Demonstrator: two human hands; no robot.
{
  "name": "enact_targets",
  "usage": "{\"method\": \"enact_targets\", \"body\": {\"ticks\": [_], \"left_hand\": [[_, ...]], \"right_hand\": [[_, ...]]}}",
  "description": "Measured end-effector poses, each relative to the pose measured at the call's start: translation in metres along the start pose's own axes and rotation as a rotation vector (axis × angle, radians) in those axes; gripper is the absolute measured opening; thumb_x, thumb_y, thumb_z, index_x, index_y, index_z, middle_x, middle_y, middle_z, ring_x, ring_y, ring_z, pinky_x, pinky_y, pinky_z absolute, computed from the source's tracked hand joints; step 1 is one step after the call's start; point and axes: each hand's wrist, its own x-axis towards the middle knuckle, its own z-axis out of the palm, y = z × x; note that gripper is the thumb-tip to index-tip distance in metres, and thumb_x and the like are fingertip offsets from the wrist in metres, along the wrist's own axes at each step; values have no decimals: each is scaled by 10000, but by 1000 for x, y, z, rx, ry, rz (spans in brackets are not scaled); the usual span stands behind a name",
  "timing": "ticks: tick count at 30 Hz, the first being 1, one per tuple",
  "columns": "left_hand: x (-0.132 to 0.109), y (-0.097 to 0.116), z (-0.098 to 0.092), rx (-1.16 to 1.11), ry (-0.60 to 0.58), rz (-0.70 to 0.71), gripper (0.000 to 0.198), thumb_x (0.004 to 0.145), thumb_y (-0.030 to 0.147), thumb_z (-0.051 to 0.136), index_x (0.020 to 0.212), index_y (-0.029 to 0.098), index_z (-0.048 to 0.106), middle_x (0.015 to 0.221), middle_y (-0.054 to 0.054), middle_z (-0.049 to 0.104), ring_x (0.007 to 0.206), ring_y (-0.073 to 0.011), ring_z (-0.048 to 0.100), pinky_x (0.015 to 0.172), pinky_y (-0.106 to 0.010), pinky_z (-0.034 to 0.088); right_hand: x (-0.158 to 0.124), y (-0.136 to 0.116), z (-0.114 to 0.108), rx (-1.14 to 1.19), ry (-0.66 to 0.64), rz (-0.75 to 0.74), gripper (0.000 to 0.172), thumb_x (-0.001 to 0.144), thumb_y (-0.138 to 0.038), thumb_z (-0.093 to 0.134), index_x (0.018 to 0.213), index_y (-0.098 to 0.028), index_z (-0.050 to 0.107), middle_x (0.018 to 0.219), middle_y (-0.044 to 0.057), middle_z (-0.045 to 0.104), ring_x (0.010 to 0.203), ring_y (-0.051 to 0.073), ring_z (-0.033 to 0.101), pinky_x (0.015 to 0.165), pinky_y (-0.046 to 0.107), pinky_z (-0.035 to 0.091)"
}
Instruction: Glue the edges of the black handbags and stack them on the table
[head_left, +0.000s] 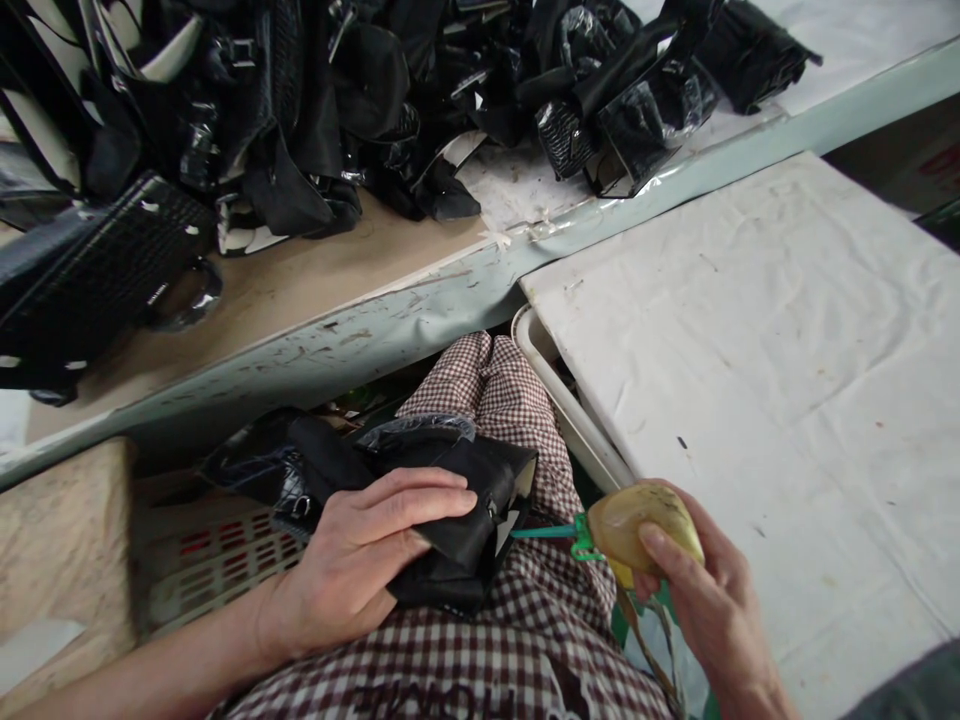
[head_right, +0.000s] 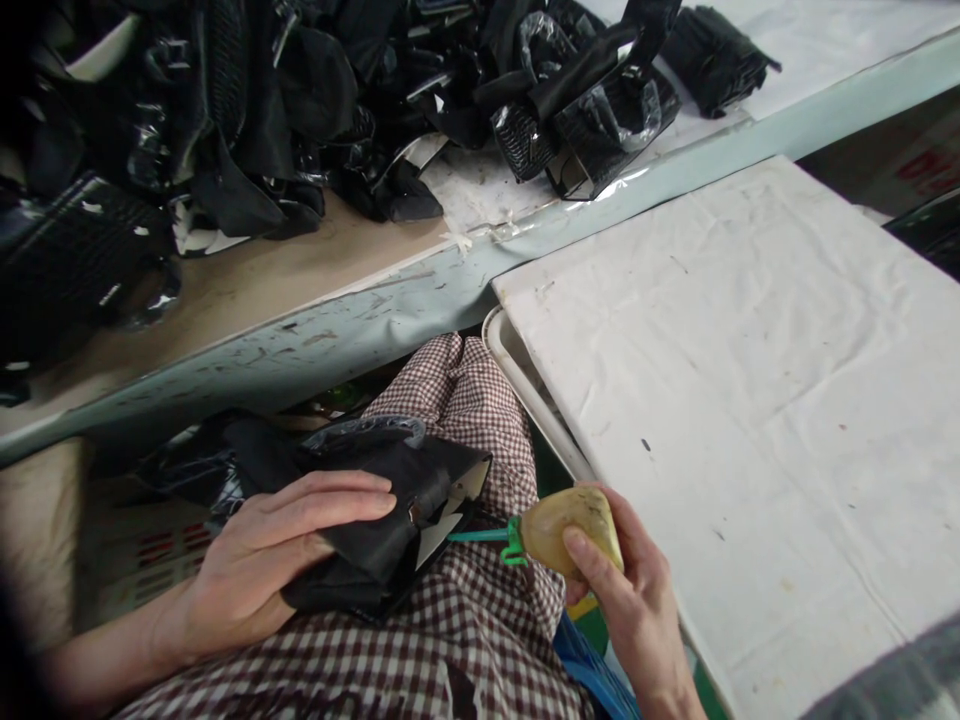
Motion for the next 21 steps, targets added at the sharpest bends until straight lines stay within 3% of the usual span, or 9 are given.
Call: {"method": "enact_targets", "body": {"ticks": [3, 12, 18, 21], "left_hand": [[1, 0, 1, -13, 2, -1, 288, 939, 43, 471, 1173, 101, 629, 1122, -114, 731, 1165, -199, 639, 980, -258, 571], [0, 2, 1, -5, 19, -40, 394, 941, 57, 456, 1283, 196, 594, 1125, -65, 742, 1130, -189, 665, 934, -260, 589], [1, 2, 1, 0, 16, -13, 363, 937, 40, 458, 1249, 165, 598, 1128, -74, 736, 1146, -186, 650, 942, -262, 589], [0, 0, 2, -21, 18, 4, 331, 938, 38, 474, 1224, 142, 604, 1149, -85, 724, 1174, -188, 626, 971, -271, 575]], "right_hand": [[-4, 1, 3, 75, -29, 66, 544, 791, -465, 735, 1257, -227, 585, 871, 68, 670, 525, 163, 537, 433, 307, 473], [-14, 0, 13, 156, -32, 51, 577, 736, -462, 775, 1227, -209, 609, 857, 81, 684, 488, 160, 523, 379, 297, 461], [-3, 0, 1, 19, 34, 31, 568, 752, -464, 783, 1247, -256, 599, 943, 51, 664, 580, 146, 558, 439, 254, 489], [3, -4, 2, -119, 103, -6, 608, 723, -527, 790, 1225, -242, 601, 888, 43, 672, 534, 137, 553, 448, 254, 504]]}}
